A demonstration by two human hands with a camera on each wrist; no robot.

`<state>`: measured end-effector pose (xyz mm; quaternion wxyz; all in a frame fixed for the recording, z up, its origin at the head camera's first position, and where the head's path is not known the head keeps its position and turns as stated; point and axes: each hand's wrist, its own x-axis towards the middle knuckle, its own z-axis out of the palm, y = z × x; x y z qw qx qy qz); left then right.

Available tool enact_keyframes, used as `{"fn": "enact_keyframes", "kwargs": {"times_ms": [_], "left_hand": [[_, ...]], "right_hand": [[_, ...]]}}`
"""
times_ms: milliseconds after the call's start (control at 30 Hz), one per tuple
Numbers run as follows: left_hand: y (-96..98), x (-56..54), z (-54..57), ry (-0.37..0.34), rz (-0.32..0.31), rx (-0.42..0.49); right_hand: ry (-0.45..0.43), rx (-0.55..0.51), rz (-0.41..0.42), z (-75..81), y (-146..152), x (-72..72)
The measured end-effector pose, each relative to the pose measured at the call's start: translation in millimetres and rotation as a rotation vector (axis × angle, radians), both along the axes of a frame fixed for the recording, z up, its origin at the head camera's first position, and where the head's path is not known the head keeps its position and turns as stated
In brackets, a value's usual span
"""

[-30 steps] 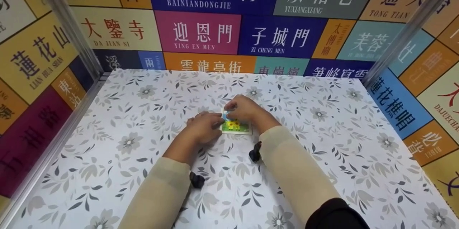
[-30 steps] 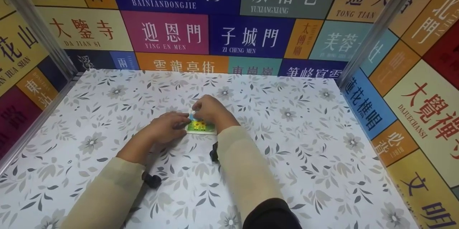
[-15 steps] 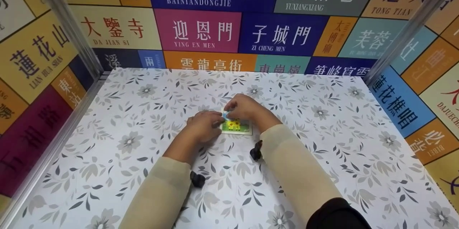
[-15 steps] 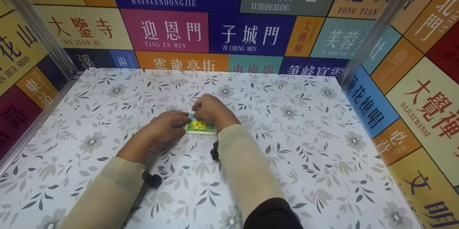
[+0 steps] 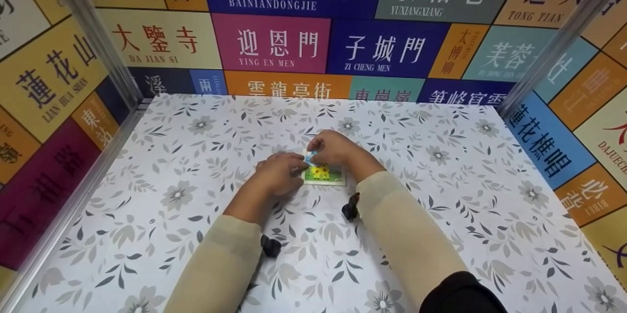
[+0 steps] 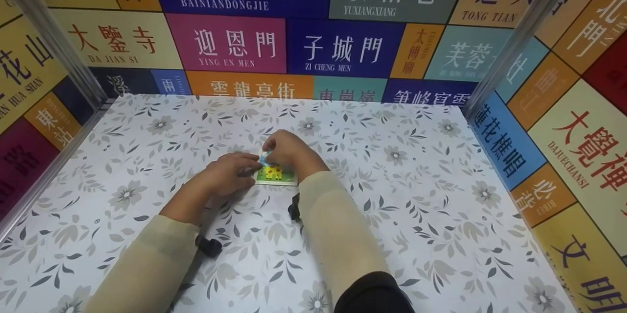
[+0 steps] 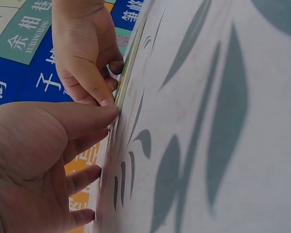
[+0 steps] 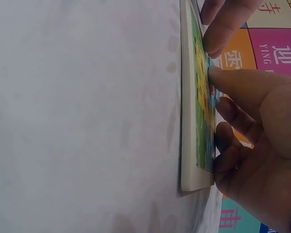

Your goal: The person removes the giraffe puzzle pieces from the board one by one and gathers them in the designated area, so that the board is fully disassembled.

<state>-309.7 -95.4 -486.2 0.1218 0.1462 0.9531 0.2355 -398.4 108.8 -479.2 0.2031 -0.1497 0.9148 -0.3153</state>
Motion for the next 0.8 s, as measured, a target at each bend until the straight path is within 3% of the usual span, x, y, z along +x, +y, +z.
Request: {"fn": "enact_keyframes", "kwargs": {"times_ms": [267,500,667,800], "left_hand": [[0.8,-0.3,-0.2,0.009,-0.007,-0.012],[-0.3,4.7,1.6,0.03,-0.012,0.022],[-0.7,5.5,1.7,0.033,-0.005,0.021],[-0.4,4.4,1.3,0.039,-0.009,0.014]], "right_hand": [[-0.028,-0.047,-0.026,2.8,2.8,2.1],[0.04,-0.125,-0.01,3.2,8.1,4.6],[0.016,-0.209,-0.041,3.3,12.9,5.9],[0.038,-0.213,-0.05,4.3,22.2,5.2]]}}
